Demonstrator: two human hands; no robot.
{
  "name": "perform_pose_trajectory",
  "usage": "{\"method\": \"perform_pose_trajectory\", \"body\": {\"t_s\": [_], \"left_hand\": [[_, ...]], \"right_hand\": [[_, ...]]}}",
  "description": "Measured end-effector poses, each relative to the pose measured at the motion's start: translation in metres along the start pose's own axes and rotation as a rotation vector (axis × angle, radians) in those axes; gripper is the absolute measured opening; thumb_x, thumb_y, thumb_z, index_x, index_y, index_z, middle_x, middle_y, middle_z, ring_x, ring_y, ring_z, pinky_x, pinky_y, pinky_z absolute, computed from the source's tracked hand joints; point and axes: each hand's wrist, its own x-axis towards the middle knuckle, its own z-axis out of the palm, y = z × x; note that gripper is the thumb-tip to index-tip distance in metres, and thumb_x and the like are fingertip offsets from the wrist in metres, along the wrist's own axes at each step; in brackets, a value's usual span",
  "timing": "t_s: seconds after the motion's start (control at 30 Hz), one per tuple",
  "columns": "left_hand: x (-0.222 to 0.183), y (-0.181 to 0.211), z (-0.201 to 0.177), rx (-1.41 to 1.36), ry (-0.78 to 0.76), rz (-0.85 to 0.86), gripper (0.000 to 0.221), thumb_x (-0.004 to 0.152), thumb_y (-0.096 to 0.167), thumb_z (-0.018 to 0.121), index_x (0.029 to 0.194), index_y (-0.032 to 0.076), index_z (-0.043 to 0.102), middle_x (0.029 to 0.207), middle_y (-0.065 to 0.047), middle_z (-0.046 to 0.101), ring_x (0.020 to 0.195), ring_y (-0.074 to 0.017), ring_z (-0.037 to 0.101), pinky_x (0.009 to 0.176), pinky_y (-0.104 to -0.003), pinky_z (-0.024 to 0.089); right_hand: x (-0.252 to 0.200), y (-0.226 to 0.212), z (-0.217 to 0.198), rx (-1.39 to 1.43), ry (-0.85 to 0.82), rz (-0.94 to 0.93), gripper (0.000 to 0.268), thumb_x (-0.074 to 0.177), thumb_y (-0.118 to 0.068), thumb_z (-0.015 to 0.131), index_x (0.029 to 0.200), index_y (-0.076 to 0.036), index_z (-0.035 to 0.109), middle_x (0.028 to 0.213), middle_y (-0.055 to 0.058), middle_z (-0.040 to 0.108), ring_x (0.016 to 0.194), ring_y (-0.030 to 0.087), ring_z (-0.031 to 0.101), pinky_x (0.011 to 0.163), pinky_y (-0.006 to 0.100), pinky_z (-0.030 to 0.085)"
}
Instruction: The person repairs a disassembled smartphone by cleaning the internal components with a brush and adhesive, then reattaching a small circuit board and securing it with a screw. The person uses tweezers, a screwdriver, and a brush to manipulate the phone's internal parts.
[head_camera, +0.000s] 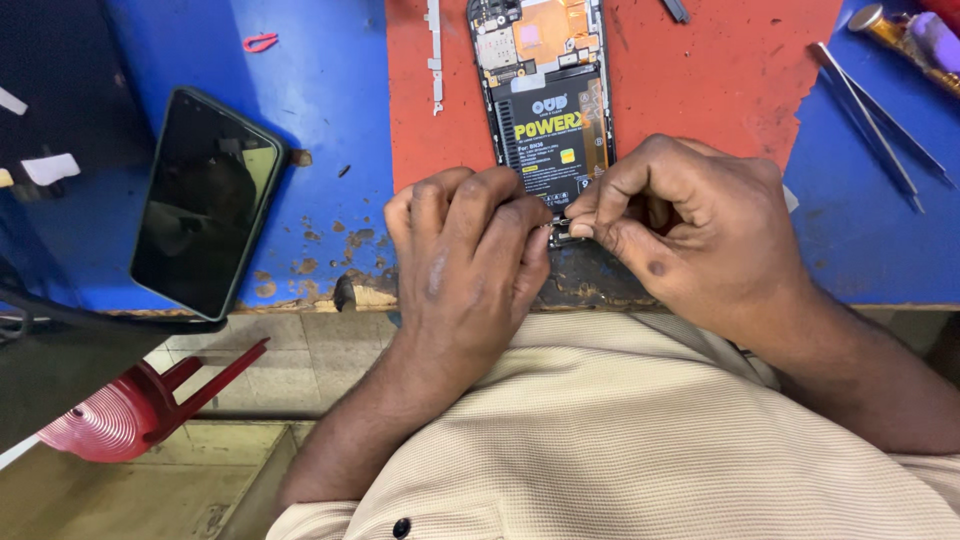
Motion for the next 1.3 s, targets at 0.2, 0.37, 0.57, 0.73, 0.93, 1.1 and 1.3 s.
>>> {"method": "perform_pose_trajectory", "body": {"t_s": [0.2, 0.37, 0.57, 0.73, 0.93, 1.1, 1.3], "left_hand": [[0.0, 0.0, 0.002, 0.045, -0.042, 0.015, 0.024, 0.097, 0.017, 0.075, 0.118, 0.009, 0.066, 0.128, -0.006, 0.053, 0.123, -0.0268, 0.049, 0.106, -0.05, 0.034], [0.001, 0.0, 0.003, 0.059, -0.071, 0.017, 0.027, 0.095, 0.017, 0.073, 0.119, 0.007, 0.065, 0.128, -0.008, 0.053, 0.123, -0.0274, 0.049, 0.107, -0.05, 0.034], [0.0, -0.001, 0.004, 0.055, -0.063, 0.025, 0.027, 0.097, 0.016, 0.073, 0.121, 0.006, 0.064, 0.129, -0.008, 0.053, 0.123, -0.0268, 0.049, 0.107, -0.05, 0.033], [-0.002, -0.002, 0.002, 0.005, -0.044, 0.01, 0.031, 0.095, 0.015, 0.075, 0.122, 0.005, 0.064, 0.128, -0.008, 0.054, 0.124, -0.028, 0.05, 0.108, -0.05, 0.034], [-0.004, -0.003, -0.001, -0.041, -0.026, -0.012, 0.028, 0.098, 0.014, 0.075, 0.123, 0.006, 0.065, 0.127, -0.008, 0.055, 0.124, -0.0285, 0.052, 0.11, -0.049, 0.035], [-0.007, -0.007, -0.004, -0.099, -0.005, -0.031, 0.025, 0.1, 0.015, 0.075, 0.122, 0.008, 0.066, 0.126, -0.008, 0.054, 0.122, -0.03, 0.052, 0.107, -0.048, 0.038], [-0.009, -0.011, -0.005, -0.146, 0.02, -0.039, 0.025, 0.097, 0.009, 0.074, 0.121, 0.009, 0.065, 0.126, -0.008, 0.054, 0.123, -0.0289, 0.052, 0.101, -0.044, 0.04]], "right_hand": [[0.0, 0.0, -0.001, 0.021, -0.008, 0.014, 0.014, 0.091, 0.006, 0.074, 0.093, -0.002, 0.063, 0.098, 0.006, 0.079, 0.08, 0.004, 0.073, 0.06, 0.018, 0.052], [0.0, 0.0, -0.001, 0.013, -0.006, 0.006, 0.014, 0.091, 0.006, 0.074, 0.094, -0.002, 0.063, 0.098, 0.006, 0.078, 0.076, 0.005, 0.071, 0.059, 0.019, 0.051], [0.002, -0.002, 0.0, -0.187, -0.018, -0.198, 0.025, 0.085, -0.005, 0.086, 0.104, -0.005, 0.069, 0.096, 0.005, 0.073, 0.078, 0.016, 0.067, 0.067, 0.028, 0.053], [0.002, -0.006, 0.004, -0.278, -0.002, -0.301, 0.028, 0.086, -0.006, 0.086, 0.108, -0.006, 0.068, 0.104, 0.006, 0.072, 0.089, 0.023, 0.067, 0.078, 0.034, 0.054], [0.001, -0.007, 0.01, -0.326, 0.018, -0.328, 0.028, 0.089, -0.004, 0.085, 0.109, -0.006, 0.066, 0.102, 0.007, 0.072, 0.09, 0.025, 0.066, 0.078, 0.037, 0.052], [0.001, -0.006, 0.011, -0.338, 0.029, -0.325, 0.029, 0.088, -0.003, 0.085, 0.109, -0.005, 0.066, 0.1, 0.008, 0.071, 0.089, 0.025, 0.066, 0.077, 0.036, 0.052], [0.005, -0.013, 0.012, -0.34, 0.01, -0.306, 0.029, 0.09, -0.003, 0.085, 0.113, -0.005, 0.067, 0.102, 0.008, 0.072, 0.09, 0.023, 0.066, 0.077, 0.033, 0.053]]}}
